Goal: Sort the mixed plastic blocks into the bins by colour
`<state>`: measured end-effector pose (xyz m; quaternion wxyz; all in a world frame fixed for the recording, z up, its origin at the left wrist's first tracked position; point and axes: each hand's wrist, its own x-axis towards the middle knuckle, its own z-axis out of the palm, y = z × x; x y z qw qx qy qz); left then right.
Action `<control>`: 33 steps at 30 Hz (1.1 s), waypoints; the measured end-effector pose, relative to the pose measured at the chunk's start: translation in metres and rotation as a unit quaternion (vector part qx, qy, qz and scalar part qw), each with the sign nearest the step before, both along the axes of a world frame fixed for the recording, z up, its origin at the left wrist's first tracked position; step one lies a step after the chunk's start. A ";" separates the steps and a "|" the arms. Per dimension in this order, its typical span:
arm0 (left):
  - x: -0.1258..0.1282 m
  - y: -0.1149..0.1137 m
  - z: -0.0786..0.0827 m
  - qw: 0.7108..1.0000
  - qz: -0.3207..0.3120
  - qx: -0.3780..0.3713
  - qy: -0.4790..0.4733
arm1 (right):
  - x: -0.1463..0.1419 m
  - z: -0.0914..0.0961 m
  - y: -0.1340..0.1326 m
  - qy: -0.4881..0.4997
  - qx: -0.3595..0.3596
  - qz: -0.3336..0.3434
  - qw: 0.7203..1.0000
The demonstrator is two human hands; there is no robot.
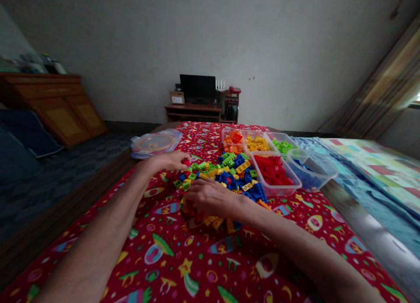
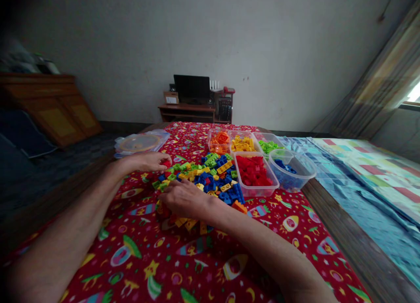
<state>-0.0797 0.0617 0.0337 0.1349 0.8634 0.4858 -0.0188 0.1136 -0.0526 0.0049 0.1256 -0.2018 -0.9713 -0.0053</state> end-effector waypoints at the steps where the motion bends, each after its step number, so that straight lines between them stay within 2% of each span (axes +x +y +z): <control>1: -0.001 0.000 -0.002 1.000 0.003 -0.019 0.000 | -0.002 -0.005 -0.001 -0.014 0.007 -0.007 1.000; 4: 0.001 0.001 -0.009 0.999 0.005 -0.039 -0.010 | 0.004 -0.012 0.003 -0.013 0.001 -0.051 0.999; 8: 0.007 0.001 -0.014 0.999 -0.012 -0.029 -0.017 | 0.021 -0.005 0.014 0.039 -0.029 -0.096 0.994; 13: 0.013 -0.001 -0.010 0.999 -0.037 -0.007 -0.019 | 0.038 0.009 0.026 0.101 -0.061 -0.186 0.976; 16: 0.015 -0.001 -0.004 0.996 -0.032 -0.020 -0.085 | 0.044 0.013 0.032 0.154 -0.081 -0.219 0.960; 19: 0.022 -0.007 0.004 0.970 -0.012 -0.068 -0.234 | 0.048 0.014 0.036 0.222 -0.096 -0.237 0.941; 23: 0.041 -0.024 0.008 0.888 0.005 -0.170 -0.428 | 0.047 0.015 0.035 0.262 -0.130 -0.238 0.926; 26: 0.056 -0.034 0.005 0.849 0.007 -0.183 -0.495 | 0.046 0.016 0.034 0.283 -0.129 -0.245 0.918; 29: 0.065 -0.036 0.002 0.837 0.024 -0.180 -0.516 | 0.050 0.020 0.036 0.269 -0.096 -0.259 0.923; 33: 0.066 -0.033 0.001 0.850 0.037 -0.203 -0.485 | 0.073 0.041 0.034 0.161 -0.053 -0.294 0.941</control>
